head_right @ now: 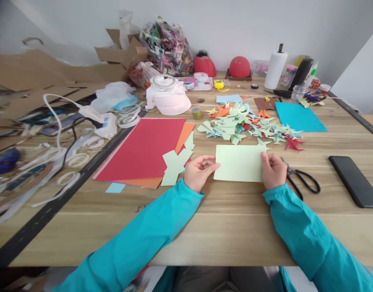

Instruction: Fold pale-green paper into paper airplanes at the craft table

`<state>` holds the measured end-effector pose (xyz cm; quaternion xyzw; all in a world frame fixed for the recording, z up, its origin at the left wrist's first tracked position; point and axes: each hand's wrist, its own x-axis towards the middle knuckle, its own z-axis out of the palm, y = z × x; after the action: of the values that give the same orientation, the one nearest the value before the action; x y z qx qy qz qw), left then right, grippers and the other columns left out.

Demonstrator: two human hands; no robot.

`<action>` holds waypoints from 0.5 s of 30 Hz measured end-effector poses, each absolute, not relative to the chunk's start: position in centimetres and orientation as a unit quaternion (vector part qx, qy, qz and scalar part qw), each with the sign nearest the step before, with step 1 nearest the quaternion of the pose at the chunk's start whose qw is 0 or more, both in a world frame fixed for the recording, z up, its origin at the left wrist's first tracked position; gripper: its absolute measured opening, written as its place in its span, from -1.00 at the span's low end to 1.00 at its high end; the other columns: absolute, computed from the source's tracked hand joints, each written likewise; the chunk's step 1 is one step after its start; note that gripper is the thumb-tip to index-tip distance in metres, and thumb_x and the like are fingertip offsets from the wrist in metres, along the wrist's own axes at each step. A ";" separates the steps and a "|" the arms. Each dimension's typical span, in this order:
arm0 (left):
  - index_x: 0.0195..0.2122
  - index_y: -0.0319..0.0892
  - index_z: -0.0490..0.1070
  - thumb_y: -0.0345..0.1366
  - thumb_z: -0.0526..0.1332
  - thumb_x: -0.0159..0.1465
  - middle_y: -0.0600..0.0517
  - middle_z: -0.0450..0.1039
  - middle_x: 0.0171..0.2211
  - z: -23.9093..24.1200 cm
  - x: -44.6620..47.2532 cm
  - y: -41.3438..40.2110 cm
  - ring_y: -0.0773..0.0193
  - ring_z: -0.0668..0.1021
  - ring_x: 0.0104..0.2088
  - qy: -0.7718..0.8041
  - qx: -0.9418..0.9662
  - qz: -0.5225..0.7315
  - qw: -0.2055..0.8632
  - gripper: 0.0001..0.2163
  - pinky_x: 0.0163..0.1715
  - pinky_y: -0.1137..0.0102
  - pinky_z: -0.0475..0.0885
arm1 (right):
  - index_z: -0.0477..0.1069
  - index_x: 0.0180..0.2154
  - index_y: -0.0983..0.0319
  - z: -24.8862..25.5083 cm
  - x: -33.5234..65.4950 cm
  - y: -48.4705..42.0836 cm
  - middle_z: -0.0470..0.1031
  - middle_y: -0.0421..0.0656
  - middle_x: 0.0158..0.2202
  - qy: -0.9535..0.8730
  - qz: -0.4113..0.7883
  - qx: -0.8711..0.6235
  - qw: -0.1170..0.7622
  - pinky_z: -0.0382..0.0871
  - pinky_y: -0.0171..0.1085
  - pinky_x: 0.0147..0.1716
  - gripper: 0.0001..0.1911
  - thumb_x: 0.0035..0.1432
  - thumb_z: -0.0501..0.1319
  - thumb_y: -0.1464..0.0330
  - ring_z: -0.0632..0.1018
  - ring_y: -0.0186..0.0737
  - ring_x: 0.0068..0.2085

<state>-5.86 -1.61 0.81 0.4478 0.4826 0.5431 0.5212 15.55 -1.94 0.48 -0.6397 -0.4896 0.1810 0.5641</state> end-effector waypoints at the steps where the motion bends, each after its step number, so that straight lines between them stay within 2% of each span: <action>1: -0.39 -0.22 0.38 -0.24 0.38 -0.14 0.13 0.41 -0.64 0.8 -5.9 -1.6 0.41 0.43 -0.67 0.482 0.448 0.543 0.521 -0.69 -0.66 0.50 0.34 | 0.25 -0.61 0.27 0.5 15.6 -1.9 0.08 -0.33 -0.71 -0.490 0.181 -0.641 0.563 -0.03 -0.39 -0.67 -0.57 0.03 0.15 0.06 0.09 -0.46 -0.63; 8: -0.38 -0.22 0.39 -0.23 0.39 -0.14 0.11 0.43 -0.62 0.6 -6.0 -1.6 0.39 0.44 -0.64 0.484 0.450 0.542 0.520 -0.69 -0.63 0.46 0.37 | 0.25 -0.61 0.26 0.4 15.6 -1.9 0.09 -0.33 -0.71 -0.492 0.176 -0.641 0.563 0.00 -0.38 -0.66 -0.56 0.01 0.15 0.03 0.11 -0.45 -0.63; 15: -0.36 -0.25 0.43 -0.26 0.40 -0.16 0.02 0.50 -0.51 0.4 -5.9 -1.5 0.30 0.53 -0.46 0.475 0.448 0.565 0.504 -0.67 -0.49 0.44 0.45 | 0.37 -0.50 0.28 0.9 15.4 -2.1 0.19 -0.31 -0.68 -0.512 0.162 -0.613 0.580 0.08 -0.38 -0.62 -0.66 0.04 0.16 0.12 0.18 -0.42 -0.61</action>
<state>-5.92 -1.49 0.38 0.4482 0.4748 0.5651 0.5044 15.37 -2.11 0.94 -0.6127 -0.5123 0.1619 0.5797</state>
